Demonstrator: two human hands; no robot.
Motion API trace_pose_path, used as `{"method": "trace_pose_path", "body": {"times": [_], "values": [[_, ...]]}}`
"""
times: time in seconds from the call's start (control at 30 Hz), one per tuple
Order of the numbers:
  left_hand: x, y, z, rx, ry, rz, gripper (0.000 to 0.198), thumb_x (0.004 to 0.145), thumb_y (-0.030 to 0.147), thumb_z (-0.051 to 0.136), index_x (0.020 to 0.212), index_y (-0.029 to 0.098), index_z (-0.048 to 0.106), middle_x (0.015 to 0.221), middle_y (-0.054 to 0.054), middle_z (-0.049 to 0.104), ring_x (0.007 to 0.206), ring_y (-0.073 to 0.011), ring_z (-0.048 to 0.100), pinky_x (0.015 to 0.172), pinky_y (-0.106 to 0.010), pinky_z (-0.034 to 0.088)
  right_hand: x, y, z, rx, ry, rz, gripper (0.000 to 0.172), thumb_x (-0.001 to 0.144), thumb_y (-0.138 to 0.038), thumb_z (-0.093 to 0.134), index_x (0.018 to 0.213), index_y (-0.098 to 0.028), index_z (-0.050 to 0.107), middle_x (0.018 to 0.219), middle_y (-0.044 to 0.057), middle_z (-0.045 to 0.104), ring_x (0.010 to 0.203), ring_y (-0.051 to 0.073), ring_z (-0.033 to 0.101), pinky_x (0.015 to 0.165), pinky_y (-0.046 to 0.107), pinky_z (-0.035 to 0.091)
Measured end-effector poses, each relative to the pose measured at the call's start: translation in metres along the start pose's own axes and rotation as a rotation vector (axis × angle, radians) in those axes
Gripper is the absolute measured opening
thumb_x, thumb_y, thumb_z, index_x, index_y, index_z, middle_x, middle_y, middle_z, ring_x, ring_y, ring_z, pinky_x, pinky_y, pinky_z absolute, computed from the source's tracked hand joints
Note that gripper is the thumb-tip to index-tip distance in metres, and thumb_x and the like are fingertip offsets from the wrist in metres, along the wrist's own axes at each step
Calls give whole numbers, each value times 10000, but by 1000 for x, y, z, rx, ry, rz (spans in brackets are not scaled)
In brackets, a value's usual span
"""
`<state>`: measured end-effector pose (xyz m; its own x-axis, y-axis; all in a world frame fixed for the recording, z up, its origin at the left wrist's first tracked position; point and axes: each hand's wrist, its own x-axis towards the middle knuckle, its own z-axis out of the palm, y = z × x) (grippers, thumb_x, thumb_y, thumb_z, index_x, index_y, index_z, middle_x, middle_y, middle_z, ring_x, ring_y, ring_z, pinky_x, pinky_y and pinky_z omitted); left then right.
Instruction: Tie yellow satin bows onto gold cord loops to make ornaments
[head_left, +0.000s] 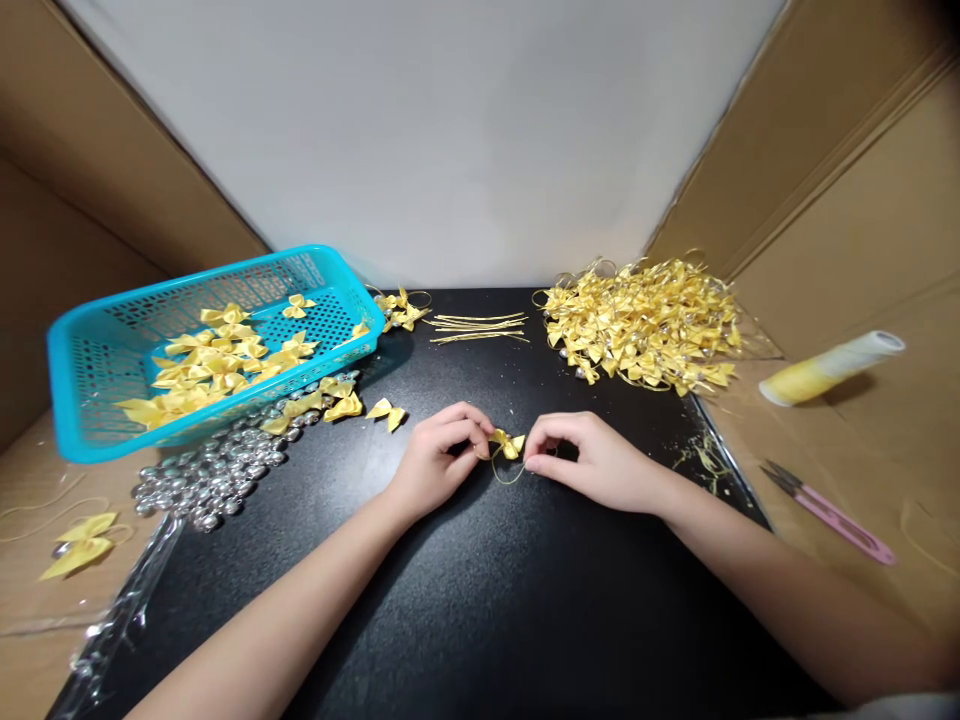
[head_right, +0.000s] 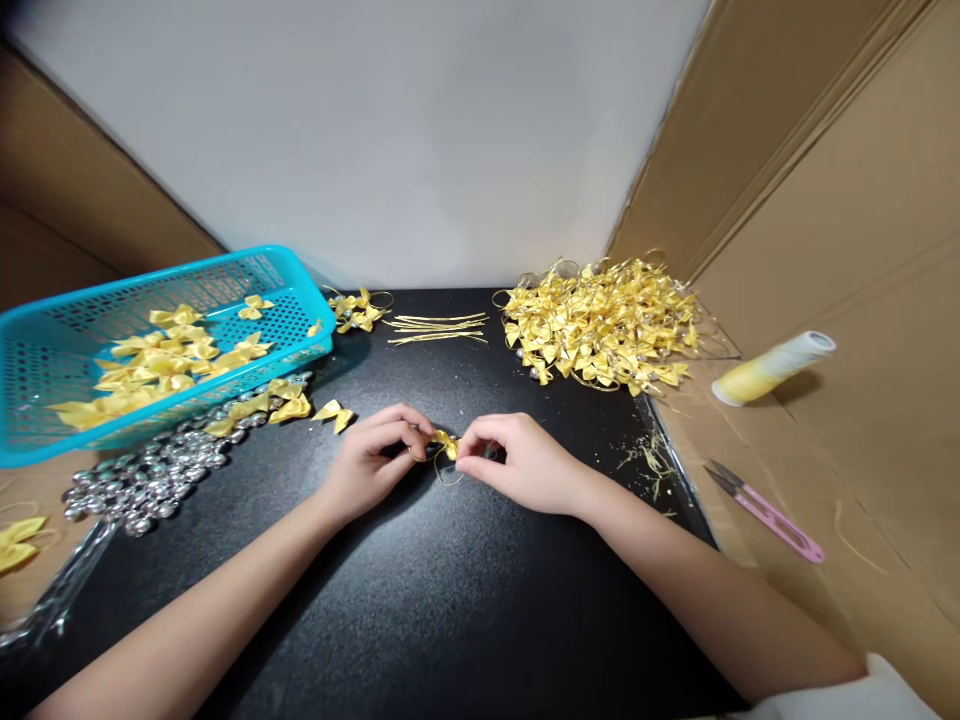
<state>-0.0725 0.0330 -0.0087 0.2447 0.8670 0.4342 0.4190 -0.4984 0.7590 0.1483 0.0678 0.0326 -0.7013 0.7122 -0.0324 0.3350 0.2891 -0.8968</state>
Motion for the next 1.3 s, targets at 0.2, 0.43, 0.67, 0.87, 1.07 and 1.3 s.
{"method": "trace_pose_path", "body": {"times": [0.2, 0.43, 0.67, 0.87, 1.07, 1.3], "values": [[1, 0, 4, -68, 138, -298, 54, 823, 224, 630, 802, 176, 615, 729, -10, 638, 655, -121, 616, 600, -221, 510, -8, -16, -19, 477, 169, -170, 152, 913, -325, 617, 818, -212, 585, 904, 24, 622, 860, 145, 580, 806, 288, 468], [11, -1, 1, -313, 291, -623, 283, 710, 363, 751, 738, 177, 539, 541, 70, 542, 434, -73, 518, 439, -173, 423, -24, -41, -12, 693, 33, -220, 151, 920, -330, 625, 834, -212, 586, 823, 8, 594, 803, 130, 564, 783, 276, 464], [13, 4, 2, -455, 222, -657, 346, 663, 376, 795, 679, 175, 513, 498, 37, 609, 436, -98, 575, 460, -187, 465, -26, -42, 38, 332, -331, -293, 61, 871, -217, 659, 831, -171, 667, 997, 79, 719, 969, 169, 655, 954, 345, 473], [9, 12, 3, -417, 180, -545, 310, 702, 357, 782, 695, 172, 532, 529, 36, 622, 468, -88, 579, 502, -187, 467, -10, -18, 13, 11, 55, -199, 80, 845, -135, 642, 807, -178, 698, 852, 38, 713, 830, 155, 663, 820, 305, 502], [3, 9, 8, -416, 120, -485, 288, 742, 352, 763, 706, 170, 543, 565, 28, 620, 511, -96, 590, 527, -197, 474, 10, 19, 6, -206, 160, -178, 119, 873, -117, 608, 903, -178, 706, 902, 52, 696, 872, 178, 612, 822, 339, 472], [-1, 12, 15, -364, -13, -454, 258, 757, 337, 749, 692, 161, 572, 625, 13, 618, 537, -88, 567, 508, -186, 450, 7, 20, 12, -227, 31, -274, 133, 851, -93, 631, 776, -183, 695, 815, 19, 597, 809, 152, 565, 757, 289, 442]]}}
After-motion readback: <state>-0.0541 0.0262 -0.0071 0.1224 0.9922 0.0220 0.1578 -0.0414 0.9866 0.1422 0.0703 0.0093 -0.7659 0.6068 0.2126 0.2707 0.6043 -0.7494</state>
